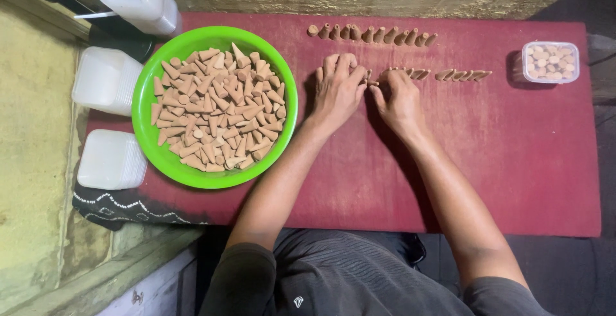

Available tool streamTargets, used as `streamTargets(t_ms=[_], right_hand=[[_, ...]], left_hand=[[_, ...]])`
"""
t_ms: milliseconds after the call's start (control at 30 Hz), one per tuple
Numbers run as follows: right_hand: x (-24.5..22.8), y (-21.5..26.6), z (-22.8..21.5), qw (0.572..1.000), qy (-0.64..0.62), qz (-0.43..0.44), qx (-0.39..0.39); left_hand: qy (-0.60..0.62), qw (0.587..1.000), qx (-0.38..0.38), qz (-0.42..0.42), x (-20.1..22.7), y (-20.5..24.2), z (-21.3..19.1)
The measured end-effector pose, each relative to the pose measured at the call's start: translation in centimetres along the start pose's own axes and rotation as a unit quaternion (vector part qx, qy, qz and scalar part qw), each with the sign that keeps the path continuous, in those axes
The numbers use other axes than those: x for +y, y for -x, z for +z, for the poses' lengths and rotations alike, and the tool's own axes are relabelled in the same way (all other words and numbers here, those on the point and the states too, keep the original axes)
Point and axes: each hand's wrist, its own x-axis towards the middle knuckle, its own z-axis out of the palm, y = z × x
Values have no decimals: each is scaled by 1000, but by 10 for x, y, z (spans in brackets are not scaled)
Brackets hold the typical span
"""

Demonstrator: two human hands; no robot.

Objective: Arranging incense cones from a bowl into neat rows on a work surface.

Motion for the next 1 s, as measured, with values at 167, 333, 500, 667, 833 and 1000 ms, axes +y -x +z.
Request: streamTargets(t_ms=[167, 333, 500, 667, 833, 1000], right_hand=[[1, -4, -1, 1000, 31, 5, -5], [2, -5, 10, 998, 60, 11, -7], [6, -1, 12, 997, 66, 20, -17], [-10, -4, -1, 996, 79, 23, -29], [-9, 10, -13, 990, 123, 36, -53], [-19, 29, -39, 982, 142, 73, -97]], left_hand=[[-3, 1000, 0, -1, 2, 0, -5], [-4, 1000, -1, -7, 0, 1, -2], [-9, 1000, -3, -9, 0, 1, -9], [10, 1000, 1, -12, 4, 1, -18], [37, 999, 27, 0, 7, 19, -30], [37, 999, -19, 6, 0, 80, -26]])
